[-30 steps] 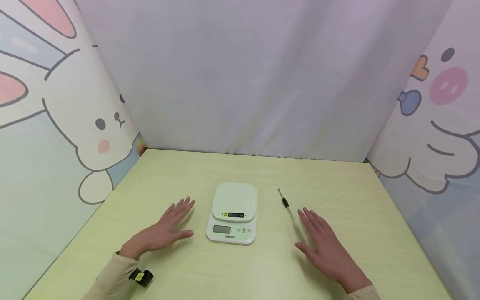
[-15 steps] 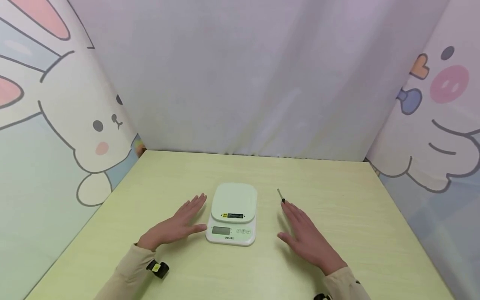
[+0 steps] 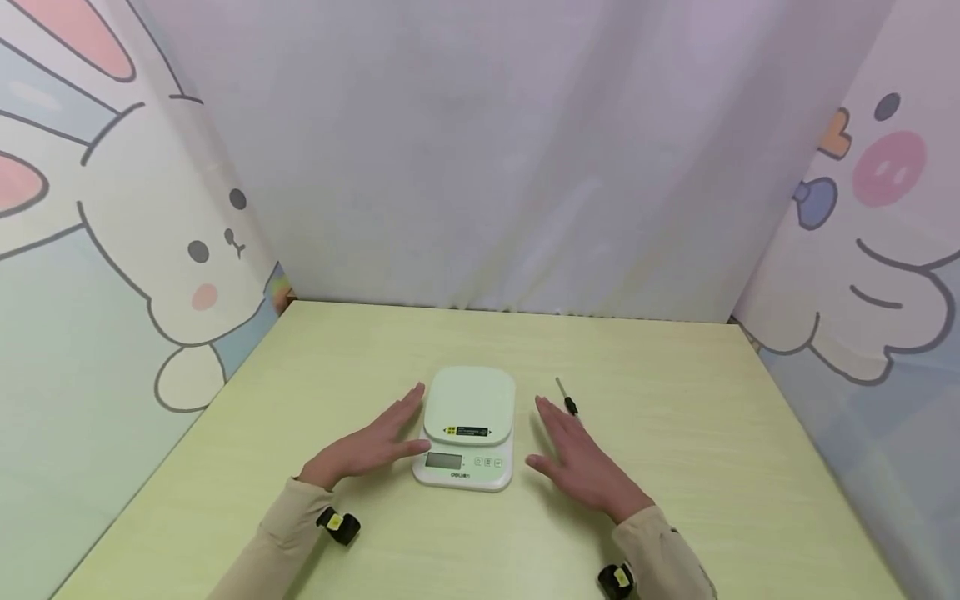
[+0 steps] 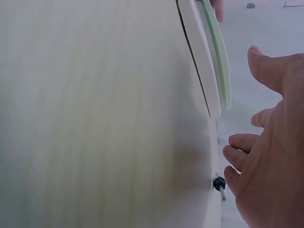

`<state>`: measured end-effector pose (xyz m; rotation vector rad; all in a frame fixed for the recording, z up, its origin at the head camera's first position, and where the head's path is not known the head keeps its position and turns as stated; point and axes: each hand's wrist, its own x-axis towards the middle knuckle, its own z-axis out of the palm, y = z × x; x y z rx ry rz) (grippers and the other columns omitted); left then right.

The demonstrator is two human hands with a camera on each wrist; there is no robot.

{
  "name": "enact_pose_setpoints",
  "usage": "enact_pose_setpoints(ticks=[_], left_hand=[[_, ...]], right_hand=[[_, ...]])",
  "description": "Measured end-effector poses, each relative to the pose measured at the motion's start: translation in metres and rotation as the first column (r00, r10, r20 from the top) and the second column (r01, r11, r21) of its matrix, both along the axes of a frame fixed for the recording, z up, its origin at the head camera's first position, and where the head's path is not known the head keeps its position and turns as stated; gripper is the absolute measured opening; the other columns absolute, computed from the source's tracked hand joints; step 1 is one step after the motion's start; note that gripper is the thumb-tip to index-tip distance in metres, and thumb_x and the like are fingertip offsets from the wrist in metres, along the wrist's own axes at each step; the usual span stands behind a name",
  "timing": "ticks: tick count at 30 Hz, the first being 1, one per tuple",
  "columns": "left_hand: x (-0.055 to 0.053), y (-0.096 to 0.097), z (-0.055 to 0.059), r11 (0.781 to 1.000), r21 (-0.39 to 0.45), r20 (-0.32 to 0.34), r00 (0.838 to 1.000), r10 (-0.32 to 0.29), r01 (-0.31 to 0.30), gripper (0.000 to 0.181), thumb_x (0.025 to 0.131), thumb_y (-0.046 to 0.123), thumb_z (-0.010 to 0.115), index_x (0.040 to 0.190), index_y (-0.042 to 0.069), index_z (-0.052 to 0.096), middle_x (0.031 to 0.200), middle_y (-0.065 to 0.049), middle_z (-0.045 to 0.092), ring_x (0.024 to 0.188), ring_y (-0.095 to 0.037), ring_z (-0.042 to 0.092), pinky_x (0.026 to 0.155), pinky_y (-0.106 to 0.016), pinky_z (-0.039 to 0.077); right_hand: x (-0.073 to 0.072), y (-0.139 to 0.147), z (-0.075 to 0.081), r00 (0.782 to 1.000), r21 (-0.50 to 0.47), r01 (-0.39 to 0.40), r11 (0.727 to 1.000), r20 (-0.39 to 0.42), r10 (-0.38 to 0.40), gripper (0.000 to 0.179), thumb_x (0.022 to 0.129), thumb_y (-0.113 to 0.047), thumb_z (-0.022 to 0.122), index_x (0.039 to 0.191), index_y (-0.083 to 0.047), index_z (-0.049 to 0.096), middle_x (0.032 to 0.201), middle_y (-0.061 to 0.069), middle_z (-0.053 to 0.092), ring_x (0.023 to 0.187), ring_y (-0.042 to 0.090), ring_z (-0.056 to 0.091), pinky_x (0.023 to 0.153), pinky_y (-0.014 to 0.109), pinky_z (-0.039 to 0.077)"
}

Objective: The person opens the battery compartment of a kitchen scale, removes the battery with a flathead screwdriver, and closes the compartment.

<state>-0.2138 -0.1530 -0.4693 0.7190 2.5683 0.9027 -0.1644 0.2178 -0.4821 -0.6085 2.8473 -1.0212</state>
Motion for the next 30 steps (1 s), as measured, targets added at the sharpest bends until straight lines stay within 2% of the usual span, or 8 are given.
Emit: enact_pose_setpoints(ticks=[5,12,17,23,30], left_hand=[[-0.002,0.0,-0.004,0.999,0.029,0.069,0.997,0.032,-0.034,0.105,0.103,0.061,0.058,0.17,0.011,-0.006,0.18,-0.007,-0.004,0.167,-0.034,0.0,0.136,-0.053,0.008],[-0.004,0.003,-0.008,0.996,0.074,0.089,0.995,0.041,-0.048,0.109,0.1,0.062,0.061,0.17,0.011,-0.005,0.18,-0.007,-0.003,0.167,-0.033,0.0,0.136,-0.054,0.008],[-0.005,0.007,-0.01,0.996,0.078,0.09,0.995,0.047,-0.054,0.109,0.1,0.06,0.063,0.17,0.011,-0.004,0.18,-0.007,-0.002,0.167,-0.034,0.0,0.136,-0.053,0.008],[-0.005,0.009,-0.012,0.994,0.091,0.095,0.994,0.056,-0.065,0.11,0.098,0.058,0.067,0.171,0.012,-0.002,0.18,-0.007,0.0,0.167,-0.035,0.001,0.136,-0.054,0.009],[-0.008,0.01,-0.016,0.992,0.107,0.072,0.996,0.057,-0.064,0.11,0.098,0.051,0.071,0.17,0.009,0.0,0.18,-0.009,0.002,0.167,-0.035,0.002,0.136,-0.053,0.008]], right_hand=[[-0.009,-0.006,-0.005,0.997,-0.053,-0.009,0.999,0.08,0.013,0.086,0.107,-0.041,0.06,0.171,-0.009,0.011,0.178,0.017,0.014,0.162,0.048,0.015,0.128,0.071,0.016],[-0.017,-0.01,-0.012,0.991,-0.084,0.006,0.996,0.131,0.005,0.089,0.106,-0.043,0.061,0.171,-0.011,0.01,0.178,0.016,0.012,0.164,0.045,0.013,0.13,0.07,0.015],[-0.021,-0.014,-0.014,0.99,-0.078,0.004,0.997,0.141,0.007,0.091,0.105,-0.042,0.063,0.171,-0.008,0.01,0.178,0.017,0.012,0.163,0.048,0.01,0.131,0.069,0.01],[-0.025,-0.02,-0.016,0.994,-0.045,-0.013,0.999,0.111,0.018,0.095,0.102,-0.04,0.067,0.168,0.001,0.011,0.176,0.023,0.013,0.163,0.048,0.009,0.132,0.065,0.006],[-0.027,-0.024,-0.015,0.993,-0.004,-0.013,1.0,0.114,0.014,0.094,0.103,-0.042,0.066,0.169,-0.001,0.012,0.176,0.022,0.013,0.164,0.044,0.008,0.133,0.062,0.001]])
